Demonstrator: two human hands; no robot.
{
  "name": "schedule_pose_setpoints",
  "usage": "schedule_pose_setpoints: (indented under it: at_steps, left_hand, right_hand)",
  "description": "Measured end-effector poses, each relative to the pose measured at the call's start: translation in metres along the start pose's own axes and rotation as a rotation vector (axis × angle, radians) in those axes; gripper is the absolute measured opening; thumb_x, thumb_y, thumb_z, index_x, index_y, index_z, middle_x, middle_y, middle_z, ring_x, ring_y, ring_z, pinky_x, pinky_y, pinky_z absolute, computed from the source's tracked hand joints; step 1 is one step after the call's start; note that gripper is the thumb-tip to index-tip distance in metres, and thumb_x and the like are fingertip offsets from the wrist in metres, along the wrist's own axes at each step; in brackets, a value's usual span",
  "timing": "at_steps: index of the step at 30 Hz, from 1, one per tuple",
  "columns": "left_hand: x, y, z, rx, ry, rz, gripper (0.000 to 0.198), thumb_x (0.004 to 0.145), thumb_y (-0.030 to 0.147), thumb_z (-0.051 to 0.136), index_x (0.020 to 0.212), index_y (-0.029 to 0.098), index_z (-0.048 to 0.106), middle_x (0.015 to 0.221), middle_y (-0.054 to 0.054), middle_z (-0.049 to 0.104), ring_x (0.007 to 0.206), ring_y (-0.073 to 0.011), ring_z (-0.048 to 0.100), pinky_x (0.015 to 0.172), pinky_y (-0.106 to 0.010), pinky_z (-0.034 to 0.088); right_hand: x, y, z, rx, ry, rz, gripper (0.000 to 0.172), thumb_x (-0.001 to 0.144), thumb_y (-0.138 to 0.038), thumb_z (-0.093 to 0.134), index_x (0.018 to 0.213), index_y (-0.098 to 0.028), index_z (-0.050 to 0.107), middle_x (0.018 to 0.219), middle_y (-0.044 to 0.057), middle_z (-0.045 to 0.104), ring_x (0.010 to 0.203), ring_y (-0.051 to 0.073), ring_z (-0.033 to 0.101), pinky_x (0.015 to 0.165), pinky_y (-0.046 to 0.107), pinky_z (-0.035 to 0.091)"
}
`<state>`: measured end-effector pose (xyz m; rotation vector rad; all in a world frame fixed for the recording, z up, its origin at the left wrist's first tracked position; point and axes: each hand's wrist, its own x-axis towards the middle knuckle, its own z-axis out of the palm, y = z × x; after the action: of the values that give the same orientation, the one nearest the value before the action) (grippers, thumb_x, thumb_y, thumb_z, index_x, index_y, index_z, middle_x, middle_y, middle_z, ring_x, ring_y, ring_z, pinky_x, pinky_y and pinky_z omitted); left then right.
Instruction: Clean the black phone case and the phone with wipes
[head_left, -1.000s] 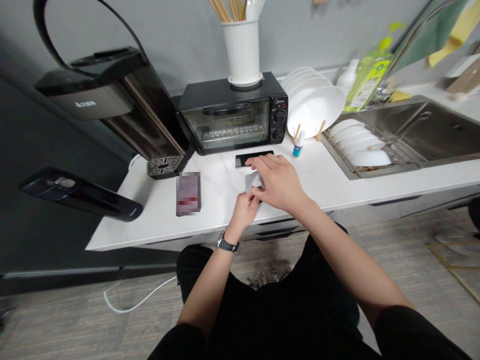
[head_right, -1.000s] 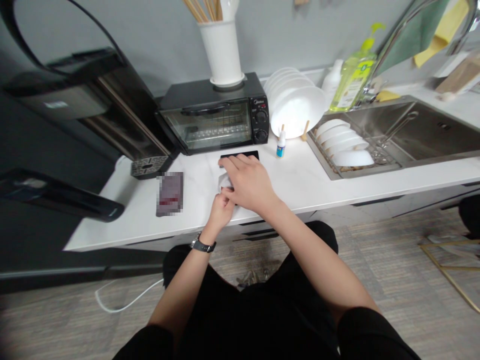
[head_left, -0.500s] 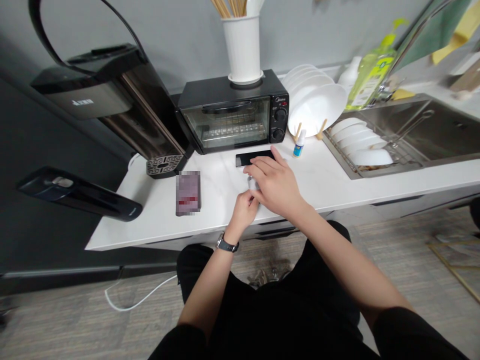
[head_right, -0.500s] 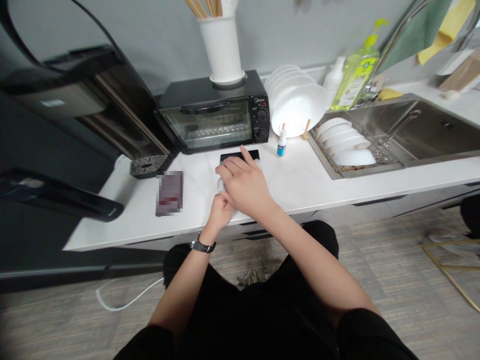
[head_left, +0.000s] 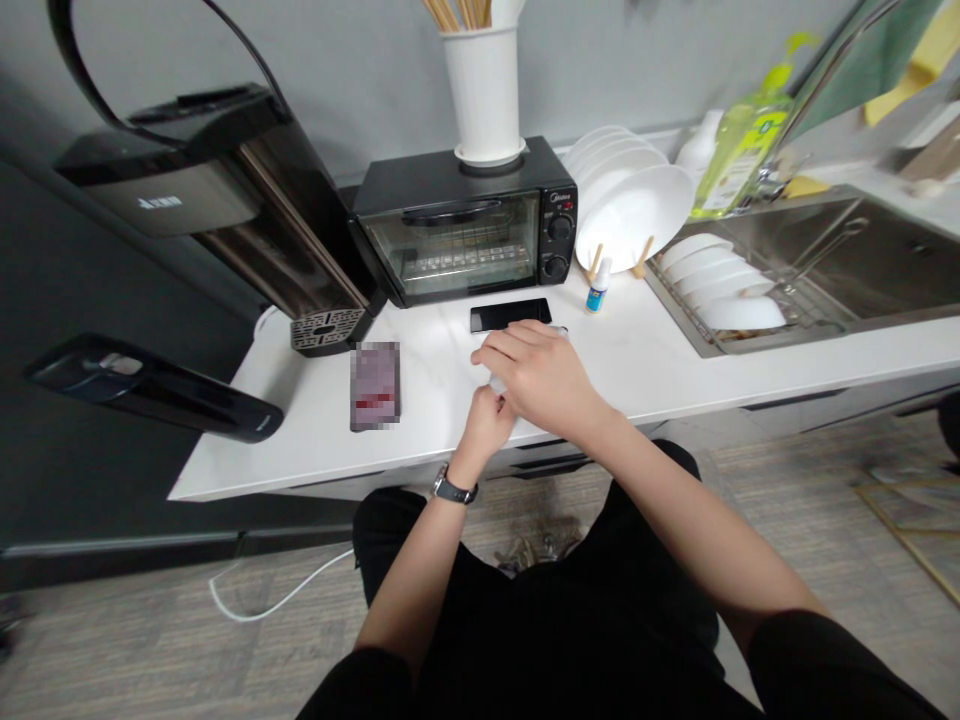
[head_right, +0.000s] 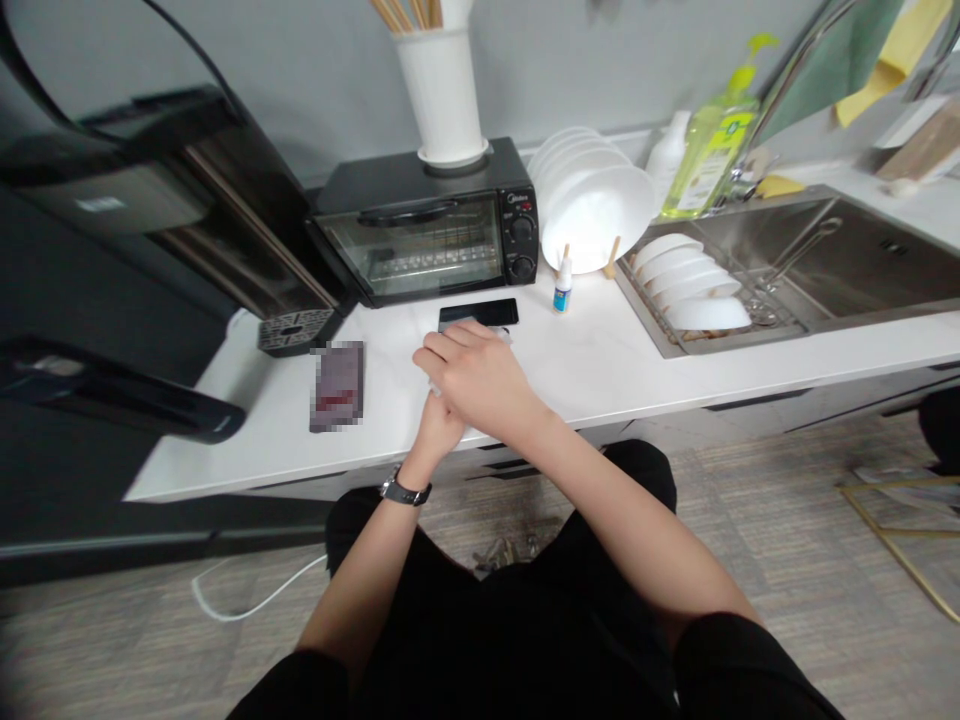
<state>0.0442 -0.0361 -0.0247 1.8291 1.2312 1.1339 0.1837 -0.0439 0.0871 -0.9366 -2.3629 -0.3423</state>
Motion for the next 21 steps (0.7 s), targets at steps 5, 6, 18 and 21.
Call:
schedule_pose_setpoints:
  at_steps: [5, 6, 18, 21]
  left_hand:
    - [0.002, -0.002, -0.001, 0.012, -0.026, 0.012, 0.027, 0.082, 0.010, 0.055, 0.056, 0.017, 0.053, 0.052, 0.003, 0.052, 0.056, -0.0135, 0.048, 0.056, -0.025, 0.034]
    - [0.002, -0.002, -0.001, 0.001, -0.035, 0.002, 0.028, 0.083, 0.011, 0.055, 0.055, 0.017, 0.053, 0.051, 0.003, 0.051, 0.055, -0.0127, 0.046, 0.056, -0.025, 0.033]
    - [0.003, 0.004, 0.001, -0.153, -0.037, 0.038, 0.025, 0.094, 0.032, 0.056, 0.074, 0.017, 0.059, 0.064, 0.001, 0.060, 0.058, -0.0121, 0.048, 0.057, -0.023, 0.038]
    - [0.003, 0.004, 0.001, -0.124, -0.020, 0.063, 0.026, 0.093, 0.031, 0.055, 0.070, 0.018, 0.055, 0.061, 0.003, 0.055, 0.057, -0.0116, 0.045, 0.055, -0.024, 0.035]
  right_hand:
    - [-0.004, 0.004, 0.000, 0.009, -0.001, 0.102, 0.030, 0.089, -0.009, 0.057, 0.116, -0.016, 0.069, 0.105, 0.008, 0.072, 0.095, 0.026, 0.059, 0.088, 0.040, 0.038]
    - [-0.004, 0.005, -0.001, 0.021, -0.001, 0.123, 0.033, 0.087, -0.011, 0.058, 0.118, -0.015, 0.068, 0.106, 0.009, 0.072, 0.096, 0.027, 0.059, 0.088, 0.041, 0.038]
    - [-0.013, 0.014, 0.009, 0.121, 0.167, 0.418, 0.045, 0.081, -0.034, 0.069, 0.121, -0.016, 0.058, 0.122, 0.017, 0.064, 0.111, 0.036, 0.057, 0.095, 0.049, 0.049]
    - [-0.016, 0.013, 0.012, 0.137, 0.198, 0.378, 0.029, 0.083, -0.033, 0.067, 0.108, -0.020, 0.060, 0.113, 0.014, 0.066, 0.115, 0.035, 0.058, 0.101, 0.052, 0.049]
